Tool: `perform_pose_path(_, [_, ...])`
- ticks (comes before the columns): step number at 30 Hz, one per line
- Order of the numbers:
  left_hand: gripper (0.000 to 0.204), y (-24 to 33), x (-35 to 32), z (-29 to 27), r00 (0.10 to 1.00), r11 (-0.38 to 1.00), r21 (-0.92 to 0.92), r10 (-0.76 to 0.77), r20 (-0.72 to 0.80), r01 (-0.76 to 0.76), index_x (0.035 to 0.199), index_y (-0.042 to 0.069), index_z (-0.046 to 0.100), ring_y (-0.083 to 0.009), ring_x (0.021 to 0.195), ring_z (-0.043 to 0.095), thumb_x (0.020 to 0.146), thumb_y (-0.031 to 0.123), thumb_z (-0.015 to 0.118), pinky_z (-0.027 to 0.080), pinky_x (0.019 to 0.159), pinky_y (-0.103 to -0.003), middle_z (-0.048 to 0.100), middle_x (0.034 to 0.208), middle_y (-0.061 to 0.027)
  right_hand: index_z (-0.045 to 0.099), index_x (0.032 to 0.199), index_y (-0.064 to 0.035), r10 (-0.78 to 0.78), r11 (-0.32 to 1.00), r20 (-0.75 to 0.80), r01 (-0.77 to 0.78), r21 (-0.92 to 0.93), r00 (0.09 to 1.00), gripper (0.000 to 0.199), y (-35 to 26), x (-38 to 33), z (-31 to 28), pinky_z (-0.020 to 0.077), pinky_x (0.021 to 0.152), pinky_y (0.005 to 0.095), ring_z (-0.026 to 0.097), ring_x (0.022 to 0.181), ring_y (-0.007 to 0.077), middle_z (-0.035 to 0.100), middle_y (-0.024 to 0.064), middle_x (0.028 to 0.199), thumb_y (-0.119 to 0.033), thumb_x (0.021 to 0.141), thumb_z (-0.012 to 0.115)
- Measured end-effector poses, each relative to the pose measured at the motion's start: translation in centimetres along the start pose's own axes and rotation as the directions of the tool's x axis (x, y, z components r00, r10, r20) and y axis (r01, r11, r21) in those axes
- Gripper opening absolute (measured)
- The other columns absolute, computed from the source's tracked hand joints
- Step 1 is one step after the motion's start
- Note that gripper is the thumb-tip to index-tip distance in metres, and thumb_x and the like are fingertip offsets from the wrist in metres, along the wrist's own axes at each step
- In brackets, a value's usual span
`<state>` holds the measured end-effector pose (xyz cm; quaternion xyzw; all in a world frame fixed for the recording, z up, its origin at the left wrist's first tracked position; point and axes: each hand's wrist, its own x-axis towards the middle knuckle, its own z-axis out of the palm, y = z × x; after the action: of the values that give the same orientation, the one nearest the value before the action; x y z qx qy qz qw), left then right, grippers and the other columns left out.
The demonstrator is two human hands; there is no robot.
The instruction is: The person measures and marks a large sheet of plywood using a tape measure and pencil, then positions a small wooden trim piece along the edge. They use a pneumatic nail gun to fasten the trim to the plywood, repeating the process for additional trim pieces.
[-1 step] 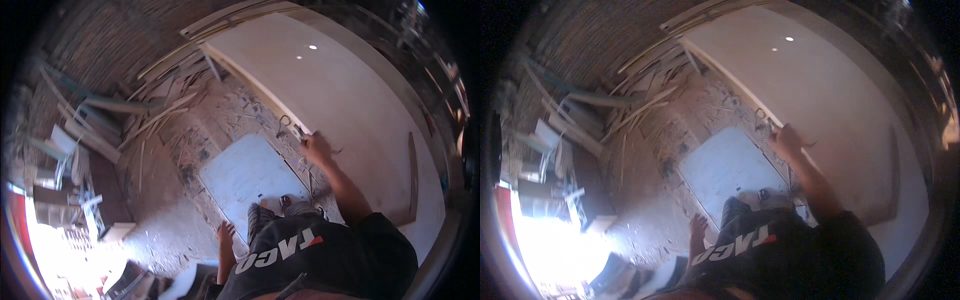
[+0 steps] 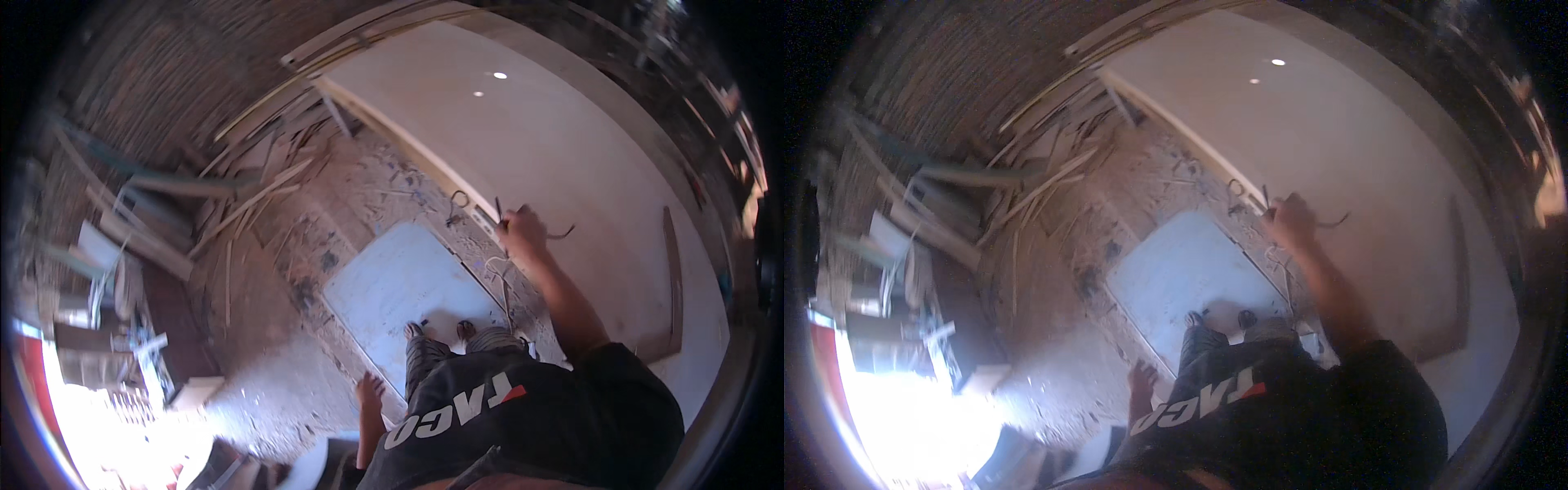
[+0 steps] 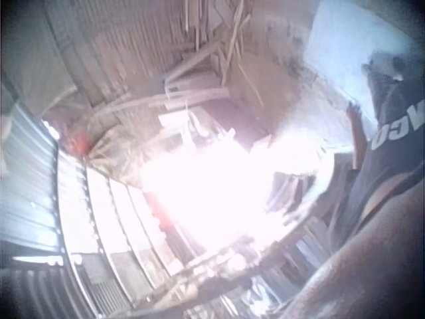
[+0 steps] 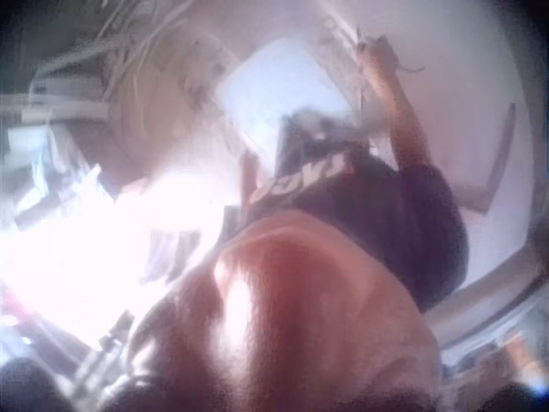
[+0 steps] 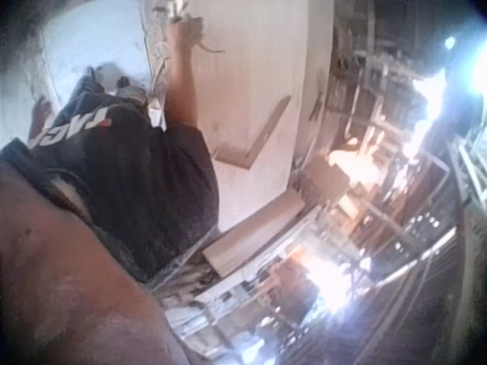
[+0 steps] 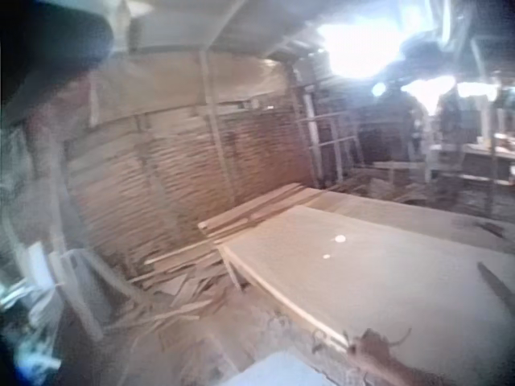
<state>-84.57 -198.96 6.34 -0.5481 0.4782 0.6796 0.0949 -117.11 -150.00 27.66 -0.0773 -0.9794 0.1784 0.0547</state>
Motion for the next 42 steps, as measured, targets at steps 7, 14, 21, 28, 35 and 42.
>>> perform_pose_path(7, [0.039,4.2,9.0,-0.3,0.965,0.697,0.716,-0.215,0.149,0.044,0.124,0.007,0.062,-0.0275,0.087,0.067,0.098,0.035,0.067,0.052,0.065,-0.044,0.068,0.102,-0.0111,0.076,0.111,-0.0188,0.399,0.847,-0.098,-0.407,-0.341,0.912,0.033,11.0,7.2,0.8,0.052,0.092,0.0593,0.062,0.119,0.0355,0.061,0.0145,0.125,-0.043,0.089,0.071])
perform_pose_path(14, [0.031,25.1,20.9,11.3,0.929,0.474,0.822,-0.023,0.369,-0.315,0.12,0.005,0.066,-0.0206,0.072,0.062,0.095,0.023,0.068,0.046,0.052,-0.035,0.064,0.088,-0.0069,0.076,0.112,-0.0183,0.597,0.78,-0.213,-0.622,-0.07,0.773,0.03,13.0,5.5,2.5,0.0469,0.101,0.059,0.056,0.128,0.0337,0.058,0.0117,0.135,-0.036,0.089,0.072])
perform_pose_path(21, [0.028,34.5,21.6,29.7,0.86,0.368,0.778,0.265,0.437,-0.509,0.119,0.005,0.065,-0.0155,0.065,0.061,0.094,0.018,0.069,0.043,0.045,-0.03,0.064,0.082,-0.0049,0.071,0.101,-0.0023,0.57,0.81,-0.66,-0.201,0.551,0.489,0.021,22.2,1.5,-2.3,0.057,0.078,0.0412,0.068,0.087,0.0229,0.068,0.0107,0.1,-0.02,0.09,0.071])
perform_pose_path(28, [0.028,28.0,16.8,31.1,0.841,0.575,0.781,-0.275,0.465,-0.244,0.112,0.005,0.071,-0.0189,0.071,0.07,0.095,0.027,0.077,0.047,0.048,-0.03,0.069,0.087,-0.0071,0.066,0.13,-0.0056,0.815,0.274,-0.58,-0.876,0.397,-0.009,0.044,30.5,-18.9,-13.4,0.0565,0.084,0.0498,0.073,0.1,0.038,0.074,0.0234,0.107,-0.024,0.091,0.065])
perform_pose_path(35, [0.027,13.1,12.6,31.0,0.807,0.144,0.845,-0.251,0.535,-0.515,0.11,0.006,0.076,-0.0163,0.067,0.069,0.094,0.028,0.077,0.049,0.048,-0.031,0.073,0.084,-0.0044,0.059,0.136,-0.0006,0.843,-0.249,-0.33,-0.851,0.462,-0.426,0.058,44.3,-37.2,-12.1,0.0514,0.1,0.0535,0.066,0.117,0.045,0.068,0.029,0.124,-0.038,0.092,0.067])
perform_pose_path(42, [0.027,14.1,12.6,29.9,0.832,0.238,0.844,-0.181,0.524,-0.48,0.109,0.006,0.077,-0.0162,0.065,0.068,0.094,0.029,0.076,0.048,0.048,-0.031,0.072,0.083,-0.0042,0.059,0.127,0.005,0.885,-0.101,-0.366,-0.885,0.455,-0.289,0.056,46.8,-35.3,-10.7,0.051,0.103,0.0531,0.063,0.125,0.0481,0.067,0.0339,0.127,-0.037,0.092,0.068])
